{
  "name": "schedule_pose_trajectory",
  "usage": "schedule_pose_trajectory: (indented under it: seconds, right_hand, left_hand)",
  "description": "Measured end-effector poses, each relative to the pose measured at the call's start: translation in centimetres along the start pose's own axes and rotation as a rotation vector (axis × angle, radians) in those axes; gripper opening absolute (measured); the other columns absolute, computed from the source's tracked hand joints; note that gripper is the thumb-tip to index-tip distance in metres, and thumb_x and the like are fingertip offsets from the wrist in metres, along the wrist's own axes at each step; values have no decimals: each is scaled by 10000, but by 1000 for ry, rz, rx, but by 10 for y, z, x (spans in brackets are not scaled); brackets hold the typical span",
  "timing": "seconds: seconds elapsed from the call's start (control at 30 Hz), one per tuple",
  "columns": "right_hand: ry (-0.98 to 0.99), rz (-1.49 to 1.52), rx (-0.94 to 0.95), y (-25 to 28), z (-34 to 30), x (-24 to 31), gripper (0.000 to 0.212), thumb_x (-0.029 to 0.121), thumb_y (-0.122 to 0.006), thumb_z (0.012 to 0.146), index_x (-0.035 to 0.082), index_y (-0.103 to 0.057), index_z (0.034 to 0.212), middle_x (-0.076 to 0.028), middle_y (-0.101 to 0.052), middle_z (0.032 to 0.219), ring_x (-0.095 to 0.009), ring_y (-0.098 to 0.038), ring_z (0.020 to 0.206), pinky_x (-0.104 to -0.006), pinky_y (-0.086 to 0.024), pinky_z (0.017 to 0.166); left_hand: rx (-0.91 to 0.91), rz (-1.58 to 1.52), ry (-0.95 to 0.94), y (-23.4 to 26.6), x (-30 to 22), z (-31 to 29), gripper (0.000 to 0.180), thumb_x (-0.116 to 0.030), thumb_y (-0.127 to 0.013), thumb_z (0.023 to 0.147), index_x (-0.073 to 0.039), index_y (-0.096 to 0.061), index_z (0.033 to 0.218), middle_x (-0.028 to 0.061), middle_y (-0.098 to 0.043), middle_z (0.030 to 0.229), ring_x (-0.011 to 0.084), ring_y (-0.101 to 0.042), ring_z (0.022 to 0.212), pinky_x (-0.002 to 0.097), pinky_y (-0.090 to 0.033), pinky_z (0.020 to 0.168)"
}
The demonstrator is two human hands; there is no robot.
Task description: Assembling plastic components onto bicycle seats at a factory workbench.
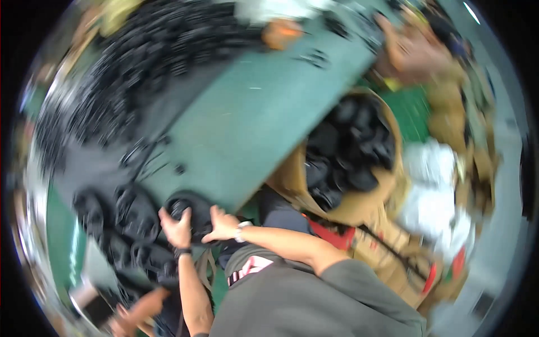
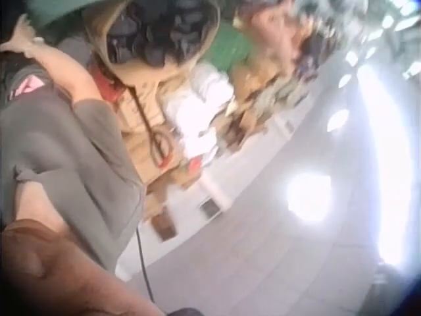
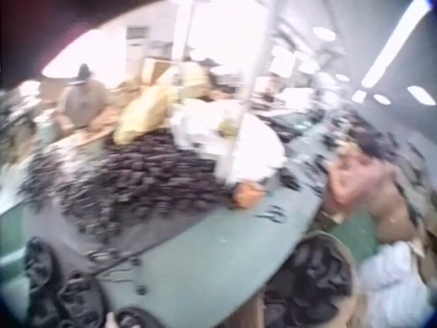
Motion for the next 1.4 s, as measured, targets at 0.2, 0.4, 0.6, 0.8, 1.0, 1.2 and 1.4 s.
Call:
schedule_pose_trajectory:
  seconds: [0.2, 0.4, 0.6, 0.8, 1.0, 1.2, 1.4]
  right_hand:
    - [316, 332, -280, 66, -34, -103, 698, 451, -779, 795, -25, -611, 1278, -217, -668, 1221, -392, -646, 1141, -472, -521, 975]
    - [19, 780, -1408, 266, -142, -370, 259, 227, -682, 907, 45, -668, 724, -94, -660, 715, -218, -633, 638, -357, -492, 596]
    - [-617, 1820, -1314, 344, -141, -599, 1163, 772, -675, 820, -7, -266, 1580, -225, -443, 1492, -358, -519, 1292, -530, -460, 1054]
    - [-523, 2119, -1431, 375, -101, -650, 1206, 700, -797, 750, 66, -206, 1587, -244, -261, 1617, -549, -367, 1353, -704, -356, 1085]
    - [-587, 1971, -1506, 378, -79, -671, 1034, 543, -815, 815, 82, -276, 1567, -193, -426, 1529, -432, -485, 1287, -635, -445, 1016]
    - [-663, 1657, -1543, 368, -70, -700, 730, 528, -776, 859, -95, -577, 1184, -203, -692, 1055, -286, -713, 754, -374, -604, 662]
    - [-587, 1692, -1555, 359, -109, -651, 656, 511, -728, 911, -79, -624, 1179, -177, -708, 1028, -270, -732, 707, -346, -606, 606]
  left_hand:
    - [-44, 522, -231, -47, 2, -8, 925, -475, -791, 864, 75, -403, 1499, 316, -473, 1471, 466, -444, 1374, 524, -360, 1157]
    - [321, 307, -626, -136, -124, -89, 572, -145, -766, 873, 57, -527, 1351, 263, -554, 1342, 442, -514, 1266, 493, -396, 1116]
    - [925, 355, -820, -274, -247, -174, 401, -161, -760, 861, 5, -629, 1201, 205, -657, 1192, 412, -615, 1113, 473, -499, 980]
    - [1088, 432, -749, -344, -276, -194, 324, -180, -741, 883, 12, -663, 1132, 181, -699, 1100, 373, -662, 1047, 440, -529, 931]
    - [1152, 451, -710, -351, -263, -212, 313, -189, -736, 888, 16, -670, 1115, 189, -705, 1078, 380, -674, 1022, 447, -538, 907]
    - [1188, 533, -664, -336, -234, -219, 362, -220, -735, 886, 27, -670, 1143, 196, -708, 1080, 355, -691, 1016, 427, -545, 903]
    - [1142, 520, -678, -323, -238, -216, 367, -203, -750, 876, 28, -678, 1153, 199, -709, 1093, 349, -696, 1021, 409, -548, 908]
Point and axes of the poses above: each hand's wrist, its own z-axis towards the middle knuckle, its own y-axis out of the back of the hand, x = y × z, the point moved 6 cm from there along z, towards the middle knuckle
